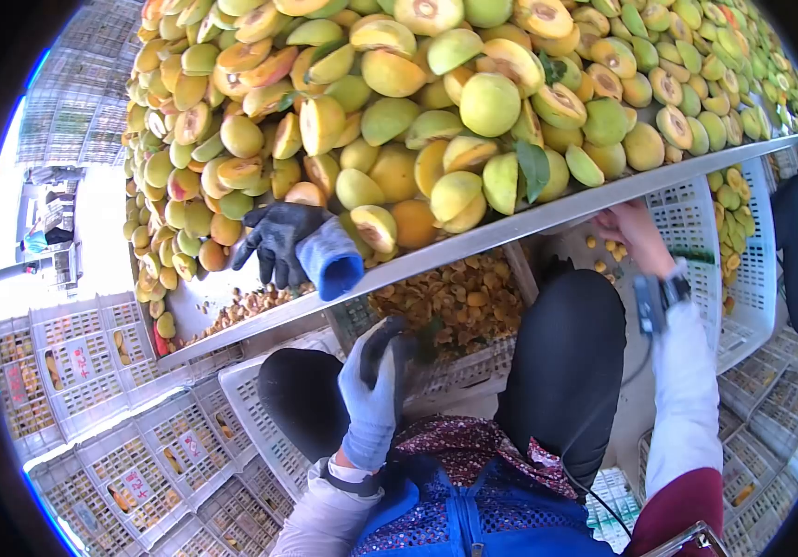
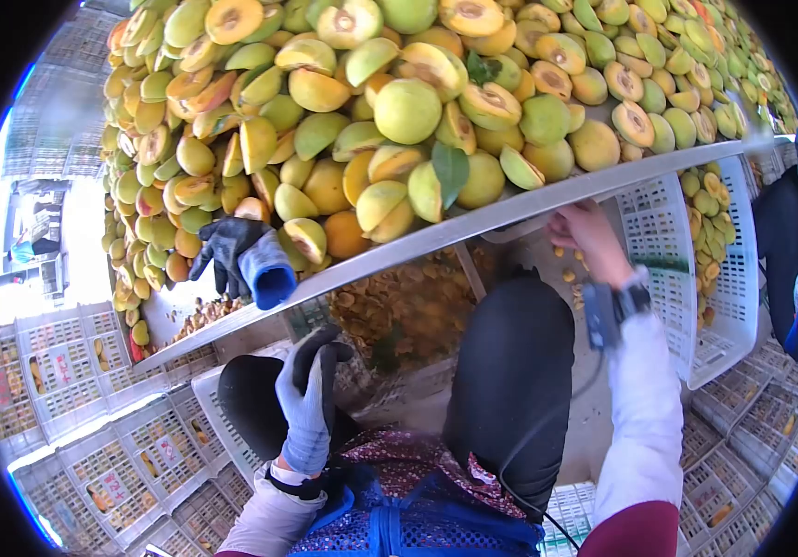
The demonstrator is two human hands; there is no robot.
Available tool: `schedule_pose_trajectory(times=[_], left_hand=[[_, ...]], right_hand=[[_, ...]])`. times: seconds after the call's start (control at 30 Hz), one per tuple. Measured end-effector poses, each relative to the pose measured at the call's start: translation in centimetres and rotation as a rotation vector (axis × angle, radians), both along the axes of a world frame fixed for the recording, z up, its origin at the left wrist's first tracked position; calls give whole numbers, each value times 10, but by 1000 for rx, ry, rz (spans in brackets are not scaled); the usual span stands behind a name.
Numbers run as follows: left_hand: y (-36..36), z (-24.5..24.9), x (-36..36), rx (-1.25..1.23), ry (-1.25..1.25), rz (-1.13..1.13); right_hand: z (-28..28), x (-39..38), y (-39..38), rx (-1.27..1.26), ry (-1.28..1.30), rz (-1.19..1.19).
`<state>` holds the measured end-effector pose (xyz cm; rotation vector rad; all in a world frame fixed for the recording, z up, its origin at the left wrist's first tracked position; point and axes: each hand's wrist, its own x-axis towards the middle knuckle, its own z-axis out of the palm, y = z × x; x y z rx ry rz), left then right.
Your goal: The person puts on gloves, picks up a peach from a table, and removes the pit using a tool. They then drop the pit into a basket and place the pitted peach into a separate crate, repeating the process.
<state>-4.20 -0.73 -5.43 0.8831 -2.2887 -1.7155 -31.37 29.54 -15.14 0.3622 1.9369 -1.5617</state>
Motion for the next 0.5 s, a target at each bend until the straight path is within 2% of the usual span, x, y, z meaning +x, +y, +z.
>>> schedule_pose_trajectory(times=[0.1, 0.17, 0.23, 0.3, 0.33, 0.37, 0.4, 0.43, 0.47, 0.5], left_hand=[[-19, 36, -17, -682, 292, -133], [-28, 52, -43, -892, 137, -12], [-44, 50, -63, -1160, 59, -35], [-59, 40, -69, -1123, -53, -134], [-67, 36, -69, -1022, 4, -144], [-65, 42, -68, -1054, 93, -113], [-60, 50, -64, -926, 125, -77], [-54, 59, -55, -800, 151, -40], [-41, 70, -33, -224, 241, 1], [-35, 81, -21, -186, 193, -69]], right_hand=[[32, 32, 22, -26, 47, -100], [48, 55, 30, 47, 159, -210], [70, 73, 17, 50, 385, -258], [104, 93, -8, 20, 573, -238], [128, 103, -26, -7, 652, -193], [149, 116, -43, -25, 729, -150], [166, 131, -56, -108, 725, -57], [178, 147, -68, -74, 812, 107], [201, 172, -91, -169, 1116, 477], [201, 192, -107, -149, 1262, 596]])
